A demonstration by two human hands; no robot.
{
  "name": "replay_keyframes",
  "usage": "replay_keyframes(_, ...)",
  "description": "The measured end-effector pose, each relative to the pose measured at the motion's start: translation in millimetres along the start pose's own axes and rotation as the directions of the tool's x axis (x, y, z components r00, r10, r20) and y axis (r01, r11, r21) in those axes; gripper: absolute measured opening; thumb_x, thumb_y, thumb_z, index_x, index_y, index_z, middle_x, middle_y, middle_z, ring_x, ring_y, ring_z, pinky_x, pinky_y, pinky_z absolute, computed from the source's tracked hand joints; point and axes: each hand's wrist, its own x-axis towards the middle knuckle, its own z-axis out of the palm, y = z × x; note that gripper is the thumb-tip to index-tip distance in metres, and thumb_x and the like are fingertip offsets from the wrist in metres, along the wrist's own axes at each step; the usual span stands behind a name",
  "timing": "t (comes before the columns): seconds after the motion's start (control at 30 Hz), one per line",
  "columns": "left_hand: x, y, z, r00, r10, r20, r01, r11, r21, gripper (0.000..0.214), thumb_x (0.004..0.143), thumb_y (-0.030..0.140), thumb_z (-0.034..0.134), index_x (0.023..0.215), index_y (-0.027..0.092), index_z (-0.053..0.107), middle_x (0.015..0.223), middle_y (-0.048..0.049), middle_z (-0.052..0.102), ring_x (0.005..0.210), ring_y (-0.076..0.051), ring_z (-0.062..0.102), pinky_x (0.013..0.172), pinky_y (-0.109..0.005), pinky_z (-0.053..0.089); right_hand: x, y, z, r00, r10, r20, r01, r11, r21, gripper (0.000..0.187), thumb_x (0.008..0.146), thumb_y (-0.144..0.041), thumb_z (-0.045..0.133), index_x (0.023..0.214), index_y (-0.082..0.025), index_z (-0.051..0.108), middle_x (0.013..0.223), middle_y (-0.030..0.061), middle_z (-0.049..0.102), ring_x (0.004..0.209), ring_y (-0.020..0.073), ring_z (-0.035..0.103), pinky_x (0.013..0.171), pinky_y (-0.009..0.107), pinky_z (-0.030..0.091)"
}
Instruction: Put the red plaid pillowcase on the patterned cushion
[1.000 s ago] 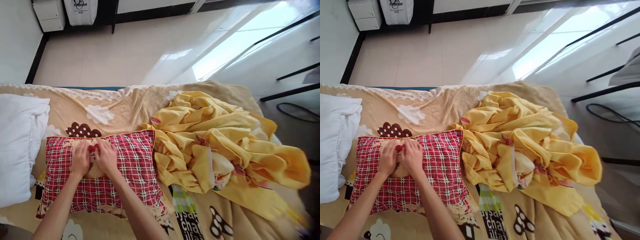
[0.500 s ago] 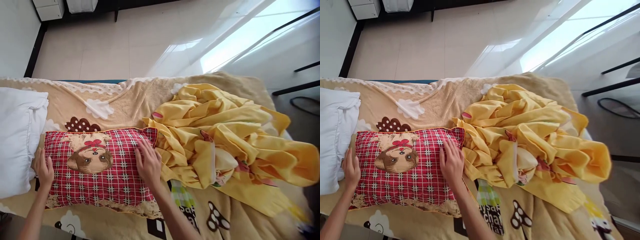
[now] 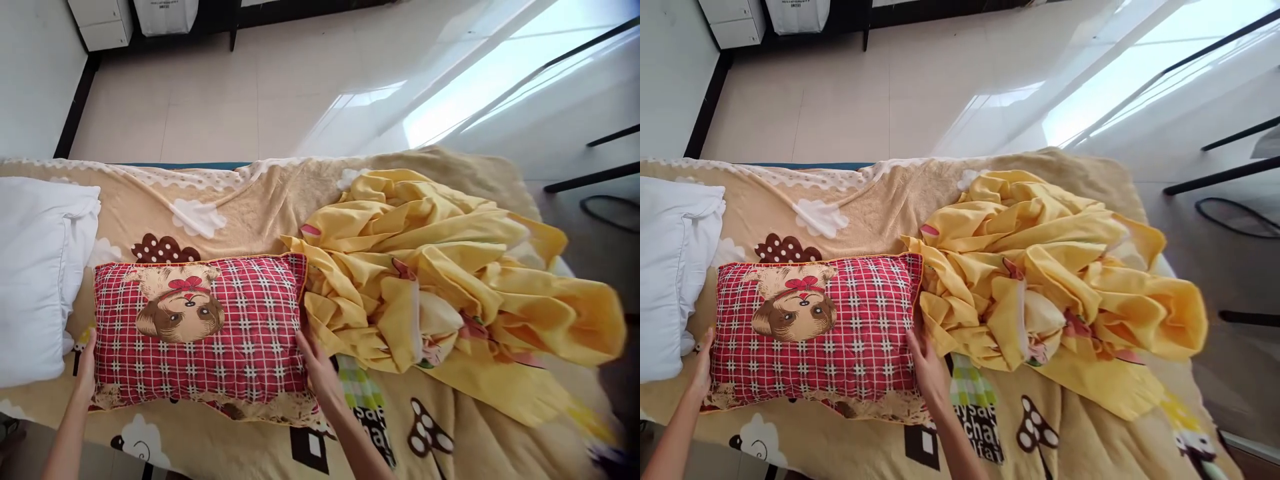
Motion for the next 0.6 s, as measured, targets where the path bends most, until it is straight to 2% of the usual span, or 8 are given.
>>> replay_keyframes(0.07, -5.2, 10.3, -5.8, 0.994, -0.059, 0.094, 0.067, 0.994, -0.088, 0.059, 0.075, 0.064, 0.068, 0.113, 0.019, 0.068, 0.104, -0.0129, 0.075, 0.099, -0.03, 0.07, 0.093, -0.048, 0.056, -15.1, 1.2, 4.0, 0.975, 0.13, 0.18, -0.159, 0.975, 0.156, 0.075, 0.071, -0.077, 0.058, 0.114, -0.018, 0.071, 0.102, 0.0148, 0.075, 0.092, 0.0338, 0.069, 0.074, 0.042, 0.056)
replay_keyframes(0.13, -15.4, 25.7, -13.3, 0.999, 0.027, -0.04, -0.03, 0.997, -0.068, 0.058, 0.067, 0.064, 0.074, 0.102, 0.017, 0.07, 0.093, -0.0113, 0.075, 0.091, -0.03, 0.07, 0.086, -0.047, 0.058, -29.0, -0.6, 6.3, 0.969, 0.137, 0.205, -0.186, 0.952, 0.242, 0.065, 0.067, -0.076, 0.063, 0.096, -0.019, 0.073, 0.085, 0.0119, 0.075, 0.08, 0.0319, 0.07, 0.068, 0.04, 0.056)
replay_keyframes(0.23, -30.5, 46.7, -31.5, 0.907, 0.231, -0.352, -0.177, 0.968, 0.179, 0.06, 0.069, 0.075, 0.061, 0.082, 0.017, 0.068, 0.075, -0.0102, 0.071, 0.085, -0.034, 0.068, 0.08, -0.05, 0.056, -41.4, -1.9, -5.9, 0.999, -0.01, 0.054, 0.0, 0.983, 0.185, 0.054, 0.066, -0.075, 0.065, 0.066, -0.021, 0.066, 0.066, 0.0079, 0.07, 0.068, 0.0286, 0.066, 0.062, 0.035, 0.053)
replay_keyframes(0.3, -35.3, 47.0, -39.8, 0.848, 0.371, -0.378, -0.218, 0.895, 0.388, 0.061, 0.076, 0.077, 0.048, 0.077, 0.018, 0.065, 0.07, -0.0102, 0.066, 0.084, -0.036, 0.066, 0.079, -0.052, 0.053, -42.8, 4.3, -18.3, 0.993, -0.117, -0.029, 0.119, 0.991, 0.058, 0.058, 0.068, -0.078, 0.06, 0.055, -0.021, 0.059, 0.059, 0.0084, 0.066, 0.066, 0.0274, 0.064, 0.06, 0.033, 0.05)
replay_keyframes(0.37, -34.4, 31.0, -39.7, 0.84, 0.425, -0.336, -0.229, 0.841, 0.491, 0.063, 0.081, 0.076, 0.037, 0.082, 0.019, 0.063, 0.074, -0.0117, 0.065, 0.086, -0.036, 0.065, 0.081, -0.053, 0.052, -39.7, 19.0, -26.7, 0.982, -0.171, -0.082, 0.168, 0.985, -0.041, 0.062, 0.072, -0.08, 0.052, 0.058, -0.021, 0.061, 0.061, 0.0095, 0.066, 0.068, 0.0274, 0.064, 0.06, 0.032, 0.049)
replay_keyframes(0.43, -28.2, 0.6, -35.3, 0.858, 0.42, -0.296, -0.249, 0.844, 0.475, 0.067, 0.083, 0.075, 0.031, 0.096, 0.017, 0.061, 0.092, -0.0163, 0.068, 0.096, -0.036, 0.064, 0.086, -0.054, 0.052, -34.4, 42.8, -31.0, 0.982, -0.166, -0.085, 0.161, 0.985, -0.07, 0.067, 0.07, -0.083, 0.048, 0.071, -0.02, 0.068, 0.072, 0.0112, 0.07, 0.075, 0.029, 0.066, 0.065, 0.035, 0.052)
replay_keyframes(0.53, -13.2, -57.2, -36.2, 0.923, 0.355, -0.149, -0.282, 0.888, 0.363, 0.076, 0.079, 0.079, 0.034, 0.117, 0.017, 0.057, 0.126, -0.0204, 0.062, 0.12, -0.036, 0.057, 0.099, -0.051, 0.049, -32.0, 89.1, -36.1, 0.992, -0.101, -0.078, 0.096, 0.993, -0.072, 0.076, 0.056, -0.088, 0.052, 0.086, -0.021, 0.071, 0.098, 0.0143, 0.072, 0.094, 0.0339, 0.067, 0.078, 0.042, 0.056)
replay_keyframes(0.6, -3.8, -90.1, -43.8, 0.976, 0.212, -0.057, -0.186, 0.936, 0.299, 0.079, 0.075, 0.083, 0.039, 0.116, 0.019, 0.058, 0.131, -0.0186, 0.061, 0.126, -0.036, 0.055, 0.103, -0.049, 0.048, -38.9, 116.3, -37.6, 0.996, -0.064, -0.06, 0.06, 0.996, -0.063, 0.072, 0.054, -0.086, 0.055, 0.085, -0.024, 0.071, 0.102, 0.0132, 0.073, 0.103, 0.0349, 0.066, 0.083, 0.043, 0.056)
